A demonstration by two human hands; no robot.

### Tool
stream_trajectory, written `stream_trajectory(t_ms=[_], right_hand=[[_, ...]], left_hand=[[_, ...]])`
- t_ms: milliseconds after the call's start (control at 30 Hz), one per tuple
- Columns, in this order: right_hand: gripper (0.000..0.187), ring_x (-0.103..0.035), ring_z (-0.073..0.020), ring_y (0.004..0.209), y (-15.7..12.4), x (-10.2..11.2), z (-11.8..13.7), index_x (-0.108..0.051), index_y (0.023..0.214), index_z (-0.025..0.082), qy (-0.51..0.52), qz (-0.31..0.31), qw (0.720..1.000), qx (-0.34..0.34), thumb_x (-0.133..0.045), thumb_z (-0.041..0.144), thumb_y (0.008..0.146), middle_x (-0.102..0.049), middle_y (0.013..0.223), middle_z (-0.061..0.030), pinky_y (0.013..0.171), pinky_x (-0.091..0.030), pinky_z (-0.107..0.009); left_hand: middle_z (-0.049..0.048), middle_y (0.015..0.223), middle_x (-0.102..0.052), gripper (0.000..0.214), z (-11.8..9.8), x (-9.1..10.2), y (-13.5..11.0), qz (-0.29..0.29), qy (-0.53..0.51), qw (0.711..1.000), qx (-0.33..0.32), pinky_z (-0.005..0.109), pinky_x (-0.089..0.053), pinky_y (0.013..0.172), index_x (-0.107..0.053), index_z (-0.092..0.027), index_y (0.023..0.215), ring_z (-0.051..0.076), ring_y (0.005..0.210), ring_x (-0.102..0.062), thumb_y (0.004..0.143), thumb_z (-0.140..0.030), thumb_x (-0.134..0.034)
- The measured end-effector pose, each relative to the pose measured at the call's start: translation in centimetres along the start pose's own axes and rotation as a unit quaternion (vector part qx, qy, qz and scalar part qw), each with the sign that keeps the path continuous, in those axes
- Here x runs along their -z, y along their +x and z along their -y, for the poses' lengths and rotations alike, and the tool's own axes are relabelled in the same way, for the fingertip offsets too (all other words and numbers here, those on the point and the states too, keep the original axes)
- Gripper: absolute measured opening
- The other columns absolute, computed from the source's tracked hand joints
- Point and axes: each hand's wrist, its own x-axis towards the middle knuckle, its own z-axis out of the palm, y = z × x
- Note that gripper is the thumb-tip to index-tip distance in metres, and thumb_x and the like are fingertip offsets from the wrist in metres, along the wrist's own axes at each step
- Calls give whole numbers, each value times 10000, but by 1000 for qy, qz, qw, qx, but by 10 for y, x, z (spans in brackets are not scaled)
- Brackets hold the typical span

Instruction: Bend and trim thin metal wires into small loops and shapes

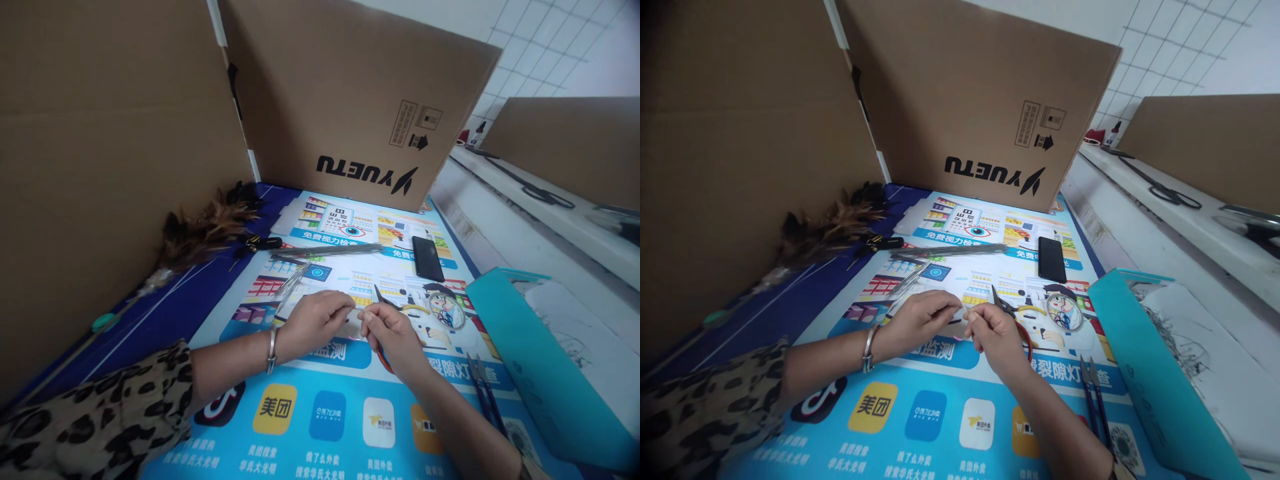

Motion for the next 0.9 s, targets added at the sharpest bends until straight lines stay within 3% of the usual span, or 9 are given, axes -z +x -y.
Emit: stream_trajectory(t_ms=[133,233,300,400,500,600,900], right_hand=[[213,-425,-54,430,0,-1,2,-554,759,170,5,-1,1000,-7,-470,345,846,-563,606,23,428,-338,-185],[210,-446,-66,423,-1,-2,4,-539,754,171,36,-6,999,-17,-468,345,848,-531,540,36,430,-366,-191],[204,-481,-77,448,-2,-3,4,-531,769,172,68,-18,997,-23,-471,352,845,-546,571,29,442,-397,-200],[204,-532,-92,509,0,-3,1,-529,804,174,112,-51,992,-24,-490,372,832,-587,693,3,464,-438,-218],[213,-553,-100,537,2,-2,-3,-534,821,171,131,-74,988,-24,-501,381,826,-591,723,-6,483,-457,-229],[218,-559,-102,542,3,-2,-4,-541,825,167,140,-76,987,-26,-512,383,821,-591,730,-9,488,-463,-232],[211,-553,-97,537,1,-4,0,-549,811,164,159,-59,985,-23,-533,374,809,-604,743,-16,484,-462,-230]], left_hand=[[17,821,-629,160,2,-1,1,-5,-32,999,17,251,-388,706,-602,-177,858,133,783,-541,832,-196,-446],[18,805,-617,166,3,0,3,16,-122,990,70,247,-389,678,-609,-177,859,130,755,-531,830,-245,-460],[15,784,-602,193,2,2,5,45,-238,962,128,228,-384,612,-591,-174,891,113,687,-516,833,-304,-462],[15,783,-589,245,0,3,6,74,-394,893,206,204,-352,541,-558,-164,917,84,603,-475,822,-376,-480],[14,744,-581,264,-4,3,5,94,-467,846,241,197,-321,526,-556,-149,872,70,571,-447,805,-400,-512],[15,717,-575,270,-6,3,4,109,-503,818,255,200,-307,526,-555,-139,843,67,558,-435,801,-403,-522],[4,690,-577,235,-7,3,5,69,-489,823,280,210,-332,575,-537,-149,774,80,589,-454,787,-383,-546]])
